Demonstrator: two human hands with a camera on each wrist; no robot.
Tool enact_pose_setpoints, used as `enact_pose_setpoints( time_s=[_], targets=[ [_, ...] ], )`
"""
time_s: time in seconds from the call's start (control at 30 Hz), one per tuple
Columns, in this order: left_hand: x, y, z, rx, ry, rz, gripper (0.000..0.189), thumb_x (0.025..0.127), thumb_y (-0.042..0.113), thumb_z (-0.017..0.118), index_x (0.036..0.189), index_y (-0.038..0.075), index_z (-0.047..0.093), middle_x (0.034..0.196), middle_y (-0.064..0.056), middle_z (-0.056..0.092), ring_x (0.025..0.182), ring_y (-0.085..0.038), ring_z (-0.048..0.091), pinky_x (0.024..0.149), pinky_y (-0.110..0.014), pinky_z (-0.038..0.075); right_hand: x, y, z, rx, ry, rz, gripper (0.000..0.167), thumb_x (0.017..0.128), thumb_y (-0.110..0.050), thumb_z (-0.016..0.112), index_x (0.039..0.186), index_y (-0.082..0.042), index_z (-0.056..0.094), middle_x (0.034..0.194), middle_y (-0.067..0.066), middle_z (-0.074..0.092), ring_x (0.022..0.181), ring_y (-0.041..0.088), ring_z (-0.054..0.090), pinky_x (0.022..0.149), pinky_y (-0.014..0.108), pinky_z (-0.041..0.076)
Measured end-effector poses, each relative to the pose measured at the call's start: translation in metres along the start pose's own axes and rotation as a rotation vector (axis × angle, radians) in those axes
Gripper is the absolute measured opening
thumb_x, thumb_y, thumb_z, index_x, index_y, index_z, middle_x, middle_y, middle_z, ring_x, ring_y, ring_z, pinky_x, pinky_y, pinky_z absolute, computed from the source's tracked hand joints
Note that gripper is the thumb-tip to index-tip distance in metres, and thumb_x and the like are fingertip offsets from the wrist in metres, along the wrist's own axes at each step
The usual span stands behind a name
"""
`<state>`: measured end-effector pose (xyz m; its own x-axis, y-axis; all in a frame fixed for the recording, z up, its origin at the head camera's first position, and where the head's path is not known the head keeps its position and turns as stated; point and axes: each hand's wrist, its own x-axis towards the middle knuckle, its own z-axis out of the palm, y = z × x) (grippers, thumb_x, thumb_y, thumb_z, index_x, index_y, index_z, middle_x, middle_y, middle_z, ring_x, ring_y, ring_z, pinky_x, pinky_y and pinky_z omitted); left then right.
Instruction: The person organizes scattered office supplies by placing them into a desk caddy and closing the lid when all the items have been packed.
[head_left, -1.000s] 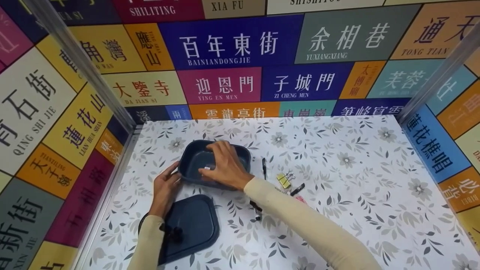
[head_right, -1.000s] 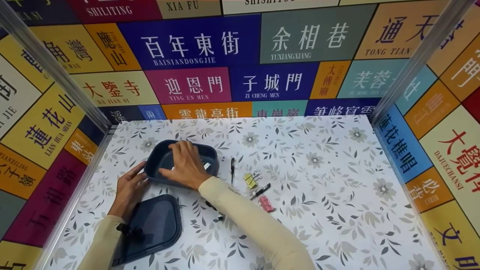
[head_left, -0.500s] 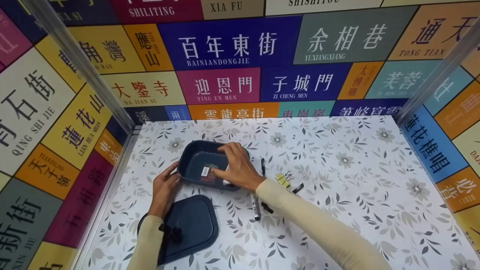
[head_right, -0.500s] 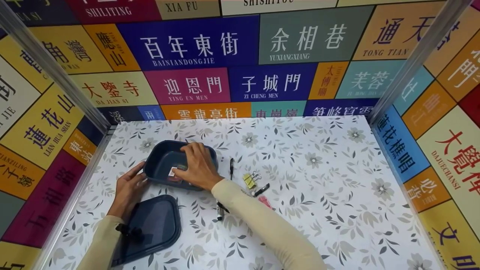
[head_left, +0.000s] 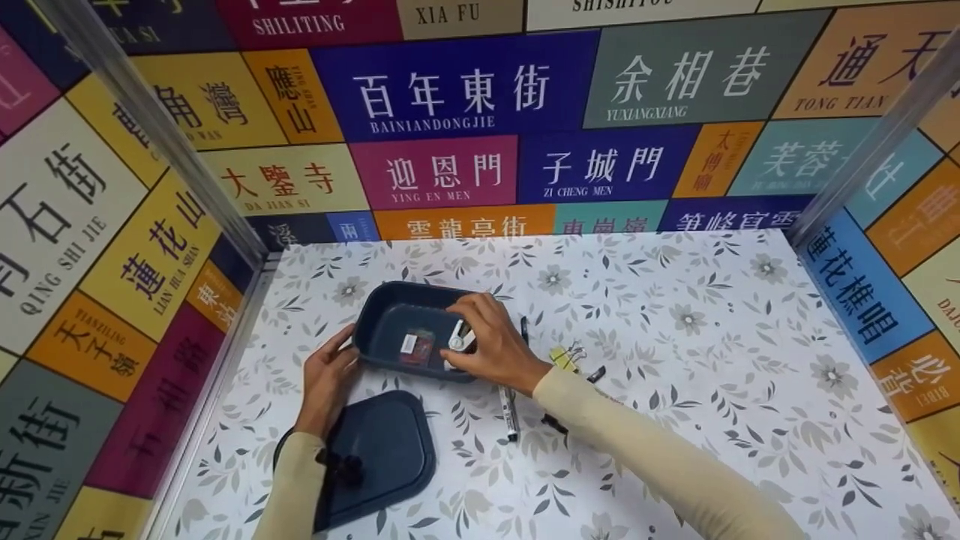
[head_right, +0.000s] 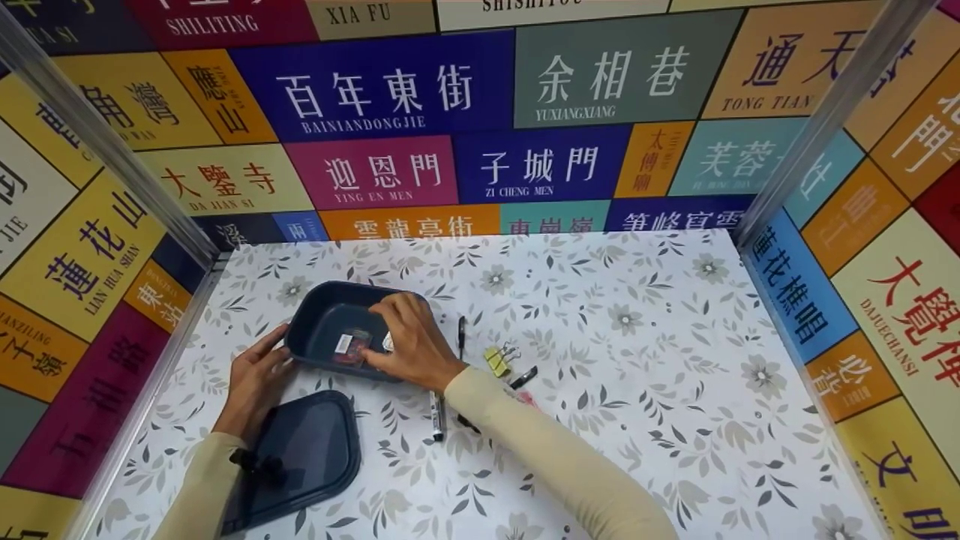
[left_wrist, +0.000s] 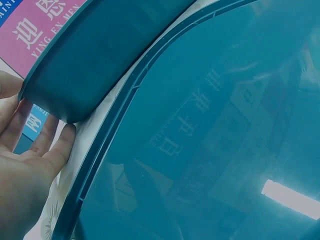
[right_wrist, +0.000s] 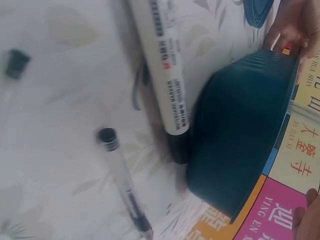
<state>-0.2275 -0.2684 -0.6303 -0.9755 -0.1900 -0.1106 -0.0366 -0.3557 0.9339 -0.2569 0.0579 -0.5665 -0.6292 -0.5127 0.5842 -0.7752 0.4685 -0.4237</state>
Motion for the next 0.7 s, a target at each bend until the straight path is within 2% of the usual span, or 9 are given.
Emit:
enact_pose_setpoints(
  time_s=[0.27, 0.47, 0.7],
  targets=[
    [-0.002, 0.001, -0.001, 0.007, -0.002, -0.001, 0.05, 0.105, -0.011, 0.06, 0.154, -0.004, 0.061, 0.149, -0.031, 0.062, 0.118, -0.027, 0.071, 0.101, -0.038, 0.059, -0.021, 0.006, -0.009, -0.014, 0.004, -0.02, 0.063, 0.089, -0.027, 0.095, 0.139, -0.003, 0.066, 0.135, 0.013, 0.059, 0.123, 0.031, 0.055, 0.108, 0.054, 0.046],
    [-0.002, 0.001, -0.001, 0.012, -0.008, 0.001, 0.05, 0.106, -0.011, 0.059, 0.155, -0.003, 0.059, 0.155, -0.032, 0.057, 0.121, -0.028, 0.071, 0.102, -0.038, 0.059, -0.036, 0.012, -0.018, -0.036, 0.007, -0.05, 0.062, 0.089, -0.031, 0.094, 0.138, -0.003, 0.066, 0.135, 0.014, 0.059, 0.126, 0.032, 0.055, 0.109, 0.056, 0.046],
    [-0.001, 0.0, 0.0, 0.007, -0.005, 0.005, 0.05, 0.106, -0.011, 0.059, 0.155, -0.004, 0.06, 0.154, -0.032, 0.058, 0.119, -0.027, 0.071, 0.099, -0.037, 0.059, -0.051, 0.023, -0.028, -0.061, 0.043, -0.069, 0.063, 0.084, -0.026, 0.098, 0.134, -0.001, 0.068, 0.131, 0.016, 0.062, 0.122, 0.031, 0.057, 0.106, 0.054, 0.048]
  ],
)
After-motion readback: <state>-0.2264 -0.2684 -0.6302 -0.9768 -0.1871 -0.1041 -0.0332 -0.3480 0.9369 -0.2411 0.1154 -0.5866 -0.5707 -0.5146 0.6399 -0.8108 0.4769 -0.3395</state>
